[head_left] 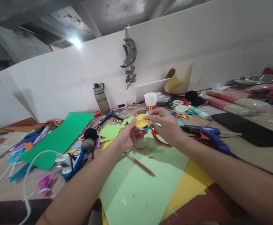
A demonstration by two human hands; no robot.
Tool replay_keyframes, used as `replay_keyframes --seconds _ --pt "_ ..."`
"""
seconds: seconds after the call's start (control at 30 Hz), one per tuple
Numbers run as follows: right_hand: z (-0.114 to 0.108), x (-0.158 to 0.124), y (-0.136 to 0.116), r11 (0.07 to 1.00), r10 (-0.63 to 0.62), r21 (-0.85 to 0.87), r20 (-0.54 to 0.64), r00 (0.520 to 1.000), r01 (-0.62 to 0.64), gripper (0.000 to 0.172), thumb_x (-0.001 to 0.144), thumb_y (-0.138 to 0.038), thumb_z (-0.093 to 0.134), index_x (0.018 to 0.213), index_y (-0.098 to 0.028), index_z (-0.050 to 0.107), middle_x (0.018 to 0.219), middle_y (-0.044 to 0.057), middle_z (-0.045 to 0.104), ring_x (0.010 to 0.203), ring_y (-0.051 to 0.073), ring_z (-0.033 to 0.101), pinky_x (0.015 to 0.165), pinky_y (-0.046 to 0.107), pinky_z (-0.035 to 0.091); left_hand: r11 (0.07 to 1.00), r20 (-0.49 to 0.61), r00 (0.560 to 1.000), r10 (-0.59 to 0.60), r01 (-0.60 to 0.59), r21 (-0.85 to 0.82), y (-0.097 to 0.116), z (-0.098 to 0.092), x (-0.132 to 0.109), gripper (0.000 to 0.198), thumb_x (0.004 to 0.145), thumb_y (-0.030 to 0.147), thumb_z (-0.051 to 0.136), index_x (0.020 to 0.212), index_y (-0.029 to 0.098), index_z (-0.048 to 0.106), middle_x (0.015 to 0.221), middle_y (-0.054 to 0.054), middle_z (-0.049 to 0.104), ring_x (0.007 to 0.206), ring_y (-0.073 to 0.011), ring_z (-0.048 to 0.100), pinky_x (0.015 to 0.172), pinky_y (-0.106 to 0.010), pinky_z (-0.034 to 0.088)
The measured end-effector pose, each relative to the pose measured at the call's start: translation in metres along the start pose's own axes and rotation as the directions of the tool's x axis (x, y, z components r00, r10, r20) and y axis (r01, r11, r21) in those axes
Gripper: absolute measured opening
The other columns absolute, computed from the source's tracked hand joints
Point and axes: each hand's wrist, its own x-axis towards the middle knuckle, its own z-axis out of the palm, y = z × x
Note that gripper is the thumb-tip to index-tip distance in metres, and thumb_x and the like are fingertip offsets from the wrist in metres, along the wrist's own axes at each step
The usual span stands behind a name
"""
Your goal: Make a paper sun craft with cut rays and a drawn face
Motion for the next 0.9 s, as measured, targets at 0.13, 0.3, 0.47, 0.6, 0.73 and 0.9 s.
replay_keyframes --seconds 0.13,0.3,0.47,0.6,0.73,0.9 --pt "-0.002 0.003 -0.007 1.0 0.006 -0.031 0.036 0.999 -0.005 0.034 0.083 -0.016 0.053 0.114 -0.025 0.063 0.108 0.009 0.059 0.101 0.021 0.054 0.086 0.036 0.045 0.99 -0.064 0.988 0.138 -0.14 -0.03 -0.001 -0.008 0.006 0.016 0.076 0.023 0.069 0.086 0.011 0.065 0.077 -0.005 0.068 0.058 -0.0088 0.06 0.053 -0.02 0.049" --pt "-0.023 0.011 -0.016 0.954 0.299 -0.127 0.402 0.865 -0.27 0.018 0.083 -0.028 0.054 0.093 -0.019 0.067 0.081 0.004 0.066 0.07 0.016 0.057 0.064 0.026 0.042 0.981 -0.198 0.971 0.137 -0.16 -0.107 0.004 -0.027 0.017 0.011 0.075 0.016 0.07 0.081 0.009 0.064 0.067 -0.002 0.063 0.048 -0.0044 0.052 0.048 -0.016 0.047" --pt "-0.037 0.013 -0.02 0.942 0.331 -0.186 0.664 0.67 -0.281 0.016 0.08 -0.032 0.056 0.08 -0.021 0.067 0.071 0.001 0.066 0.063 0.014 0.055 0.057 0.024 0.037 0.97 -0.221 0.96 0.172 -0.204 -0.131 0.001 -0.032 0.022 0.008 0.075 0.013 0.069 0.078 0.009 0.063 0.068 -0.003 0.064 0.052 -0.0058 0.054 0.05 -0.017 0.049" --pt "-0.04 0.016 -0.016 0.85 0.479 -0.458 0.472 0.74 -0.258 0.025 0.087 -0.032 0.045 0.083 -0.018 0.065 0.086 0.01 0.068 0.075 0.02 0.059 0.064 0.028 0.038 0.957 -0.22 0.953 0.208 -0.245 -0.155 -0.001 -0.031 0.022 0.005 0.077 0.011 0.066 0.08 0.01 0.063 0.073 -0.005 0.066 0.055 -0.0075 0.058 0.052 -0.018 0.051" --pt "-0.045 0.019 -0.013 0.722 0.631 -0.668 0.529 0.567 -0.18 0.028 0.087 -0.034 0.047 0.094 -0.013 0.065 0.096 0.019 0.067 0.084 0.028 0.063 0.064 0.032 0.038 0.95 -0.239 0.949 0.206 -0.252 -0.184 -0.002 -0.032 0.021 0.004 0.078 0.01 0.064 0.083 0.01 0.063 0.076 -0.005 0.067 0.06 -0.009 0.062 0.056 -0.019 0.053" --pt "-0.051 0.02 -0.01 0.69 0.67 -0.697 0.516 0.534 -0.193 0.033 0.087 -0.034 0.048 0.107 -0.013 0.061 0.104 0.022 0.067 0.09 0.031 0.063 0.063 0.033 0.038 0.936 -0.222 0.95 0.22 -0.27 -0.224 -0.002 -0.034 0.021 0.007 0.078 0.01 0.064 0.085 0.012 0.063 0.077 -0.004 0.069 0.061 -0.0089 0.063 0.057 -0.019 0.054"
